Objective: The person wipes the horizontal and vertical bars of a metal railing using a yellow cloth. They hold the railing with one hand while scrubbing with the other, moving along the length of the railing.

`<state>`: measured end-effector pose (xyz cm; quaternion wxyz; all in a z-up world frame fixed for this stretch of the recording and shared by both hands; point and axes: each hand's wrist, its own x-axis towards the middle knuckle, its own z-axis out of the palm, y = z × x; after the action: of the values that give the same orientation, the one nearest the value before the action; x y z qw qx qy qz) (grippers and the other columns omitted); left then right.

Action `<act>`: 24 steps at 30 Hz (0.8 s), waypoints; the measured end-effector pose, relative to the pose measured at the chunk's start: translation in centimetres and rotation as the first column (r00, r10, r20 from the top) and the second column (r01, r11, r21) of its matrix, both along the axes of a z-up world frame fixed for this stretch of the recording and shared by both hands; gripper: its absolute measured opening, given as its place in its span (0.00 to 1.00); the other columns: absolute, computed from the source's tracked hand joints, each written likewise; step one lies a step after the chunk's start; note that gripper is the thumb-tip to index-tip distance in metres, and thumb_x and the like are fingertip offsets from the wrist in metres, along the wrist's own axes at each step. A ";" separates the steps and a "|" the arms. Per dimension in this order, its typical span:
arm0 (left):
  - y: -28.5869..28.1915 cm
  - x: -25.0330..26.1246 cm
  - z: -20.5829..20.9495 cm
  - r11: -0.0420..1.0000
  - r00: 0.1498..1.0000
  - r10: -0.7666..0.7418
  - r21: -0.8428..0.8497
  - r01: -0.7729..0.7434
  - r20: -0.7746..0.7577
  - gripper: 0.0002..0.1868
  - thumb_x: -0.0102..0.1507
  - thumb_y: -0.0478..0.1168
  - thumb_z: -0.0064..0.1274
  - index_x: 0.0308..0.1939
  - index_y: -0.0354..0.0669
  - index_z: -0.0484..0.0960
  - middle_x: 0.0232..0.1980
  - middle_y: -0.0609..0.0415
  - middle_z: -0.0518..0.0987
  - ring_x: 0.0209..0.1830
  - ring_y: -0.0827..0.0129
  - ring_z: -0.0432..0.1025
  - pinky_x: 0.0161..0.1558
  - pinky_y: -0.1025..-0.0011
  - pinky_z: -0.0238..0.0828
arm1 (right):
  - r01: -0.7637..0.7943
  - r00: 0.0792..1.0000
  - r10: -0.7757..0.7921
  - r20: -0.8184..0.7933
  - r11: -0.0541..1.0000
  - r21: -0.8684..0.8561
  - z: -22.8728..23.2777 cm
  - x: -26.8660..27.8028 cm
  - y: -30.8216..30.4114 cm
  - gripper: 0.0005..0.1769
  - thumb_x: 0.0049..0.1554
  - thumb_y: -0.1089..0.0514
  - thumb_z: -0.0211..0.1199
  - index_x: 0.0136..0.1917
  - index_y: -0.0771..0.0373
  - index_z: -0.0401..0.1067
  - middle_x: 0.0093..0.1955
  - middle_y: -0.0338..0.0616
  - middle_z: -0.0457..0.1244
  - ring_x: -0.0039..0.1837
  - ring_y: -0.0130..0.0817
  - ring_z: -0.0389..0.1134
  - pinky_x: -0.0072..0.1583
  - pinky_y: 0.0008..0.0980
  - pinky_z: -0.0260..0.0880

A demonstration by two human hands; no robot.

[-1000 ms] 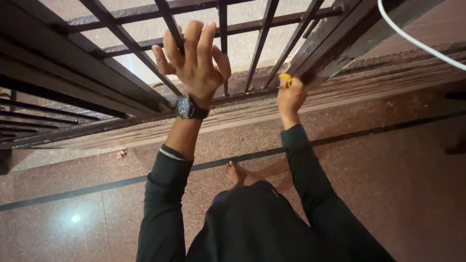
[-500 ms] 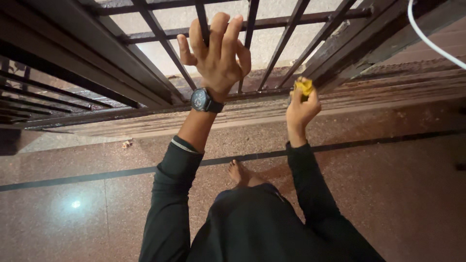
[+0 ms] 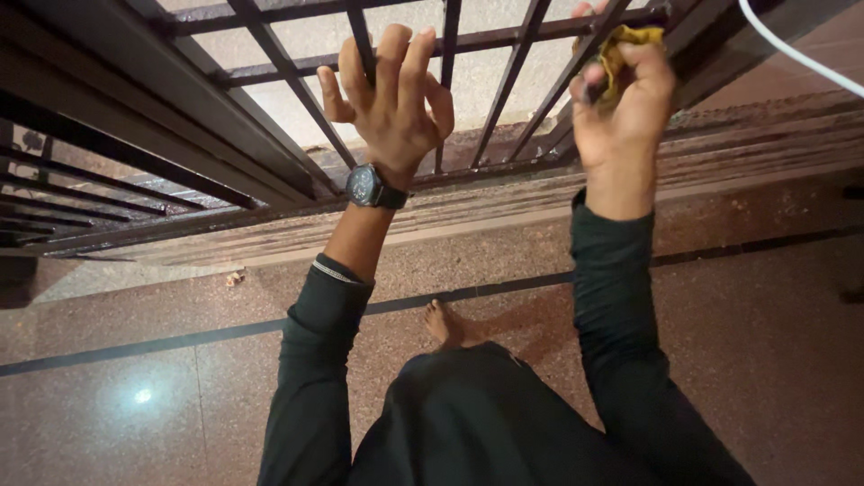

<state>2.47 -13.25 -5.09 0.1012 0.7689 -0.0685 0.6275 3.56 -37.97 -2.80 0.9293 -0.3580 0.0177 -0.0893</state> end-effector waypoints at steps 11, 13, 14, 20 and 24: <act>0.3 -0.3 -0.1 1.000 0.998 -0.001 0.018 0.002 -0.061 0.21 0.61 0.39 0.50 0.59 0.54 0.79 0.56 0.60 0.80 0.69 0.55 0.59 0.76 0.53 0.21 | -0.035 0.992 0.037 -0.123 0.999 0.020 -1.8 -3.6 2.6 0.09 0.63 0.63 0.56 0.55 0.60 0.73 0.50 0.44 0.70 0.43 0.30 0.72 0.36 0.27 0.69; 0.3 -0.4 -0.2 1.000 0.998 0.005 0.020 -0.004 -0.065 0.21 0.61 0.39 0.50 0.59 0.54 0.79 0.56 0.61 0.80 0.69 0.56 0.60 0.77 0.53 0.21 | 0.008 0.988 0.001 -0.153 0.998 0.063 -4.0 -2.0 2.2 0.04 0.65 0.63 0.58 0.53 0.62 0.71 0.45 0.43 0.66 0.42 0.33 0.72 0.36 0.30 0.70; 0.2 -0.4 -0.1 1.000 0.999 0.006 0.018 -0.006 -0.053 0.21 0.61 0.39 0.50 0.59 0.55 0.79 0.56 0.61 0.80 0.69 0.56 0.61 0.76 0.53 0.21 | 0.010 0.988 0.010 -0.154 0.992 0.128 -4.8 -1.4 1.9 0.02 0.66 0.63 0.58 0.53 0.63 0.71 0.44 0.42 0.65 0.42 0.32 0.72 0.37 0.30 0.69; 0.3 -0.2 -0.1 1.000 0.999 0.009 0.010 -0.009 -0.053 0.21 0.62 0.39 0.49 0.59 0.56 0.79 0.56 0.62 0.80 0.68 0.57 0.61 0.77 0.54 0.21 | -0.090 0.978 0.177 -0.110 0.834 0.544 -5.3 0.3 1.0 0.09 0.64 0.65 0.53 0.53 0.68 0.73 0.43 0.49 0.71 0.36 0.25 0.69 0.35 0.20 0.68; 0.3 0.0 -0.4 1.000 0.999 0.001 0.011 0.000 -0.038 0.21 0.61 0.40 0.49 0.59 0.56 0.79 0.56 0.61 0.80 0.68 0.57 0.61 0.76 0.54 0.22 | -0.163 0.984 0.166 0.063 0.705 0.690 -3.2 0.7 0.6 0.08 0.68 0.65 0.52 0.52 0.68 0.72 0.44 0.48 0.67 0.37 0.27 0.70 0.36 0.19 0.70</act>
<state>2.43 -12.95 -5.52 0.0980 0.7812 -0.0698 0.6126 4.24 -37.39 -5.98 0.9997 0.0149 0.0197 0.0076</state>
